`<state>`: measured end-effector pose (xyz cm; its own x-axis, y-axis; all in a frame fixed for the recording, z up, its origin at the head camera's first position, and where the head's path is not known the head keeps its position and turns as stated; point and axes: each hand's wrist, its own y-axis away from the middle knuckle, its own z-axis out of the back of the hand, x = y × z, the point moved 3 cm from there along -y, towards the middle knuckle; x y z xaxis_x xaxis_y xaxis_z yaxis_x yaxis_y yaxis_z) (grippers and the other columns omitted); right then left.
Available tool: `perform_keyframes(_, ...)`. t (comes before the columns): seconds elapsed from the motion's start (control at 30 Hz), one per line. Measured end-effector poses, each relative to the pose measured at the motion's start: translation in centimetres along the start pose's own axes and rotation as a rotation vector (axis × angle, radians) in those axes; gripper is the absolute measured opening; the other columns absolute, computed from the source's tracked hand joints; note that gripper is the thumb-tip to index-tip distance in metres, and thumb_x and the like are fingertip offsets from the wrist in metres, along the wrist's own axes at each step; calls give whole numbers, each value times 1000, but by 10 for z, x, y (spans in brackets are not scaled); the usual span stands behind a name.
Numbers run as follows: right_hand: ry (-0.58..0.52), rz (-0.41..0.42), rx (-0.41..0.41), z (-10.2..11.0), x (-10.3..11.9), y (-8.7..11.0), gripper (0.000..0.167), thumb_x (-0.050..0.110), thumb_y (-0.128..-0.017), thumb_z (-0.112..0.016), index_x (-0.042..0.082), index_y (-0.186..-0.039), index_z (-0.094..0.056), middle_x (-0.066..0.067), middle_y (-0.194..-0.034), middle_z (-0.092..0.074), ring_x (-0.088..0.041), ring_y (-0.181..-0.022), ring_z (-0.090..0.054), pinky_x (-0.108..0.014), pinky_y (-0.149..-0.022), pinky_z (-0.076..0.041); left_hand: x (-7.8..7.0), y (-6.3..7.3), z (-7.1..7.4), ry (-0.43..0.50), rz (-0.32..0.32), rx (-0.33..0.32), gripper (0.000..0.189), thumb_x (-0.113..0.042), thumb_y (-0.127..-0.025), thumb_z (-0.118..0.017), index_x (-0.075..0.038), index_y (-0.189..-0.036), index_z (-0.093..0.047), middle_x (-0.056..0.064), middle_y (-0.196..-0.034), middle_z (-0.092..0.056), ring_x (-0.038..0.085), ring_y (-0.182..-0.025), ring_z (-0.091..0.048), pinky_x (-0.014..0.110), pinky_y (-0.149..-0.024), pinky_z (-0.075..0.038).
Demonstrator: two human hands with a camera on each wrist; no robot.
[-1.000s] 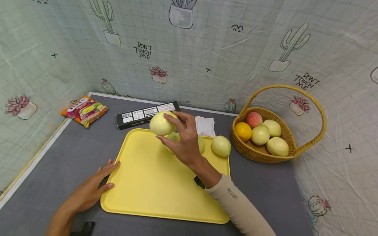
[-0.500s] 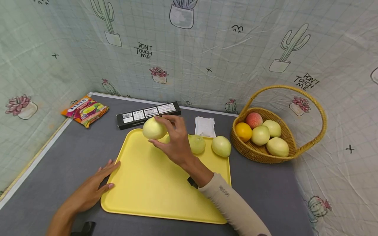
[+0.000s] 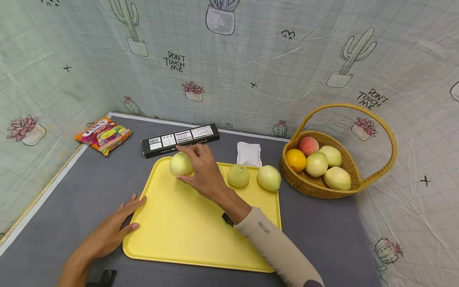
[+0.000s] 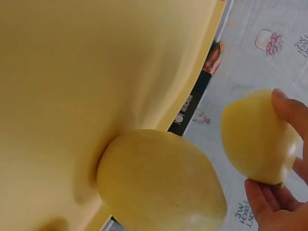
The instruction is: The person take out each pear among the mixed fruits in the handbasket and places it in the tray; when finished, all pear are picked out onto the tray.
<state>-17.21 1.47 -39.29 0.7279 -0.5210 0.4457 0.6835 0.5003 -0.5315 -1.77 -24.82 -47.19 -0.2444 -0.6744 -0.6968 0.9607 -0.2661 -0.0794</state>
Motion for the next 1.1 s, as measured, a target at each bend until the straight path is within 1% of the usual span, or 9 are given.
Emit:
perform_keyframes(0.1,22,-30,40,-5,-2,-1,87,26,-72,-102,19,-148,-61,-8,-128,-61,-26,-117,-52,-40,-95,-55,0,0,1,6,37,16,73,-13,-101,-69,-9,-166,-38,20,-171,-38,-12,-156,-5,9,-128,4)
perform_keyframes(0.2,43,-61,75,-10,-5,-1,87,25,-72,-102,20,-149,-61,-8,-129,-61,-26,-117,-52,-39,-95,-56,0,0,1,10,60,26,73,-12,-101,-69,-10,-167,-37,19,-172,-36,-8,-158,-6,13,-130,3)
perform_keyframes(0.3,65,-90,111,-15,-7,-2,89,25,-73,-101,22,-151,-59,-8,-128,-61,-26,-117,-53,-39,-96,-57,0,0,1,8,58,21,73,-11,-101,-69,-10,-166,-37,19,-172,-36,-10,-157,-6,11,-129,3)
perform_keyframes(0.37,80,-105,138,-18,-8,-2,90,25,-74,-101,24,-152,-57,-8,-127,-60,-25,-117,-53,-38,-95,-58,-1,0,1,3,43,11,73,-10,-100,-70,-9,-166,-38,20,-171,-37,-12,-156,-6,8,-127,3)
perform_keyframes(0.47,102,-124,181,-23,-10,-3,90,24,-76,-100,26,-154,-55,-7,-125,-59,-24,-116,-52,-37,-91,-60,-1,0,1,0,38,8,73,-10,-100,-70,-9,-166,-38,20,-171,-38,-12,-156,-6,8,-128,3)
perform_keyframes(0.6,139,-124,211,-29,-11,-2,90,22,-77,-99,26,-155,-54,-6,-127,-59,-23,-115,-52,-35,-86,-61,-1,0,1,-2,37,8,72,-11,-101,-69,-10,-166,-38,19,-170,-38,-11,-157,-6,9,-128,3)
perform_keyframes(0.77,208,-90,246,-32,-11,-2,84,25,-79,-97,24,-153,-56,-6,-131,-60,-23,-117,-51,-33,-83,-61,-2,0,-1,-15,-7,-19,72,-9,-99,-71,-7,-165,-40,22,-168,-41,-18,-154,-4,-1,-121,4)
perform_keyframes(0.87,234,-83,274,-32,-11,-2,81,27,-80,-96,24,-152,-57,-6,-131,-59,-23,-118,-51,-33,-83,-61,-2,0,-1,-13,-20,-25,72,-8,-98,-71,-6,-164,-41,23,-168,-41,-19,-153,-4,-1,-120,4)
perform_keyframes(1.1,206,-87,311,-25,-10,0,81,27,-82,-95,23,-153,-56,-5,-130,-59,-22,-116,-51,-34,-86,-60,-1,0,-1,3,1,-11,73,-8,-98,-71,-7,-165,-39,23,-169,-39,-18,-154,-4,1,-122,4)
